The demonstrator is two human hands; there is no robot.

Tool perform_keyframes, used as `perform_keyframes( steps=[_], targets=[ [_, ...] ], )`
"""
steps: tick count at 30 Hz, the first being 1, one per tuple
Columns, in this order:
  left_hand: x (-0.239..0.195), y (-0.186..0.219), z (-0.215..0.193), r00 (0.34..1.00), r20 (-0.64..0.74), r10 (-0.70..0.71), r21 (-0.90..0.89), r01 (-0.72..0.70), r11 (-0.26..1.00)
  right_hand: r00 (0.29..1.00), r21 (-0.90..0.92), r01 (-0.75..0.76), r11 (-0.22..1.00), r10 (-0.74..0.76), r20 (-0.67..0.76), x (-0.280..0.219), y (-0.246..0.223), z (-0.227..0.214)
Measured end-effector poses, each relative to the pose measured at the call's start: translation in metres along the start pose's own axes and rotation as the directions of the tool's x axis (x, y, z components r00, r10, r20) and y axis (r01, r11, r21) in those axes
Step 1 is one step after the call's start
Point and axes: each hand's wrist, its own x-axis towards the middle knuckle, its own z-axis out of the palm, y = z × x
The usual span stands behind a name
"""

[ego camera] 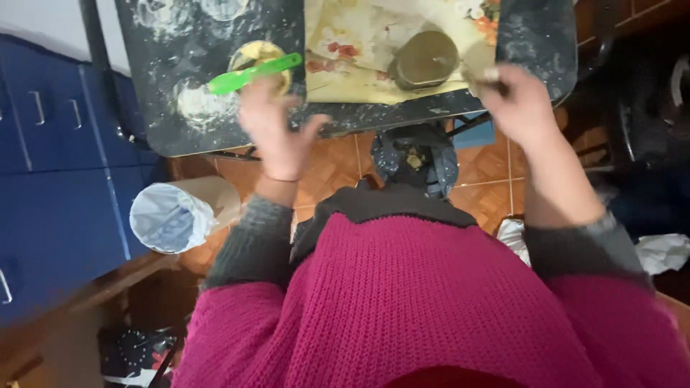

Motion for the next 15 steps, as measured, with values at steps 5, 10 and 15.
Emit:
perform_keyframes(
  steps=[5, 10, 15],
  targets=[
    [0.042, 0.052, 0.095, 0.93, 0.336, -0.153, -0.325, 0.266, 0.908, 0.982, 0.108, -0.171, 0.979, 0.16, 0.103, 0.07, -0.023, 0.014],
    [0.056, 0.012, 0.181, 0.809, 0.479, -0.339, -0.229, 0.489, 0.842, 0.981, 0.197, -0.128, 0.972, 0.095, 0.168, 0.105, 0.017, 0.041],
    [0.064, 0.007, 0.177, 0.72, 0.583, -0.376, -0.209, 0.58, 0.787, 0.964, 0.073, -0.185, 0.98, 0.167, 0.205, 0.111, 0.016, 0.041]
  ],
)
